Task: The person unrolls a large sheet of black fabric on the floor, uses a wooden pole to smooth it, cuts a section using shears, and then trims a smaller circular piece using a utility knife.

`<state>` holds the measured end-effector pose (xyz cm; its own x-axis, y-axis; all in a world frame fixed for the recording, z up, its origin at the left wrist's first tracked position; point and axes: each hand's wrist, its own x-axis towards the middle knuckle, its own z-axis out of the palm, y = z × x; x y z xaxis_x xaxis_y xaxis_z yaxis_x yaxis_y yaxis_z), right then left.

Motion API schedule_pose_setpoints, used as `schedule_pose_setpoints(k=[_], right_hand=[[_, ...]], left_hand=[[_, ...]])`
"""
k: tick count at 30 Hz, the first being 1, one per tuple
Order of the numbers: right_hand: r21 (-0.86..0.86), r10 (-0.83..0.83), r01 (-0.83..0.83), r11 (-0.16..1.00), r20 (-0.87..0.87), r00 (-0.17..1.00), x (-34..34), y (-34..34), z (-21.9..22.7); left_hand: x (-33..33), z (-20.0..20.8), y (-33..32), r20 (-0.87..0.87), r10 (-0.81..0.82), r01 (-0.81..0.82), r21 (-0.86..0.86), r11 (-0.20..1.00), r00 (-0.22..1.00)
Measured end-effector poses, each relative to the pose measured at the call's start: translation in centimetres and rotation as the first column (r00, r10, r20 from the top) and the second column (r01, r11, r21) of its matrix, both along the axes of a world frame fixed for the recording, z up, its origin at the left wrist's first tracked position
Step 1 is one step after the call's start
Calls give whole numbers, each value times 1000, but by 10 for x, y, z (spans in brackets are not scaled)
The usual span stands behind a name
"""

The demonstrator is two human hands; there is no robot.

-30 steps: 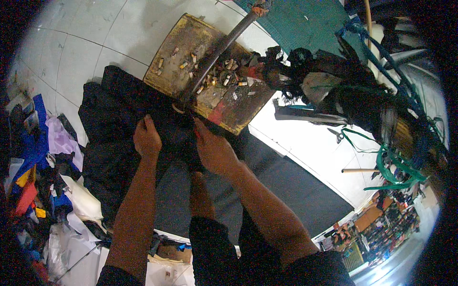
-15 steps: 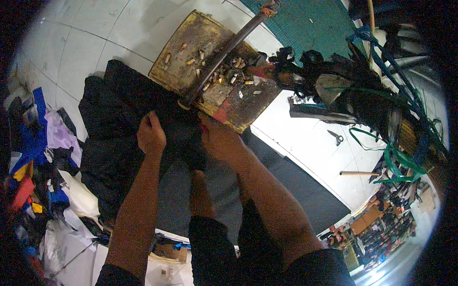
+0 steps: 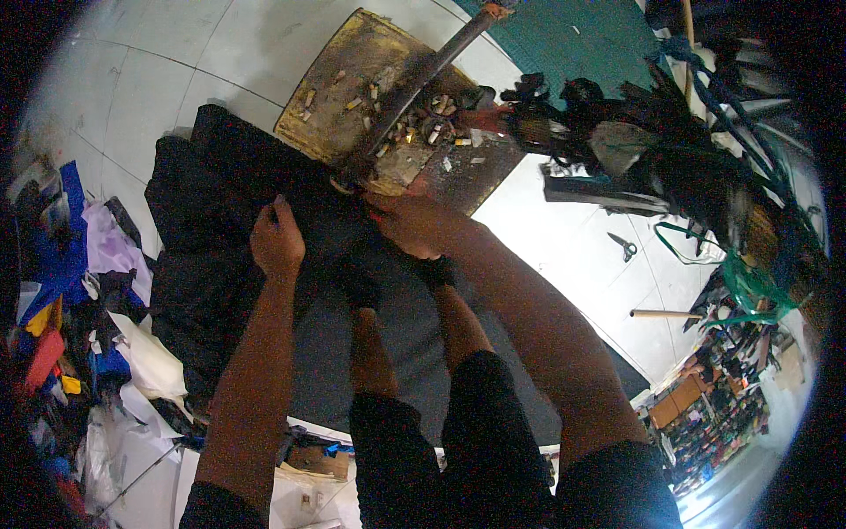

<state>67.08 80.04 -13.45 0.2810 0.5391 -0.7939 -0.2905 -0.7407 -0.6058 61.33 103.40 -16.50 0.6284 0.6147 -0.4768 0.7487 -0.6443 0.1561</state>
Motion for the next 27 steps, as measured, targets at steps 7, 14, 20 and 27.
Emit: schedule_pose_setpoints(k=[7, 14, 20, 27], right_hand=[[-75, 14, -22, 997, -105, 994, 14, 2, 18], [-50, 61, -61, 997, 3, 998, 13, 6, -5], [-21, -80, 77, 997, -194, 978, 11, -6, -7], [68, -1, 0, 998, 20, 1000, -3, -11, -1]], left_hand=[[-8, -1, -8, 100, -4, 0, 41, 999, 995], [-18, 6, -9, 143, -239, 239, 18, 971, 960], [-11, 17, 16, 144, -710, 723, -81, 686, 689], [-19, 16, 19, 184, -628, 654, -188, 733, 756]])
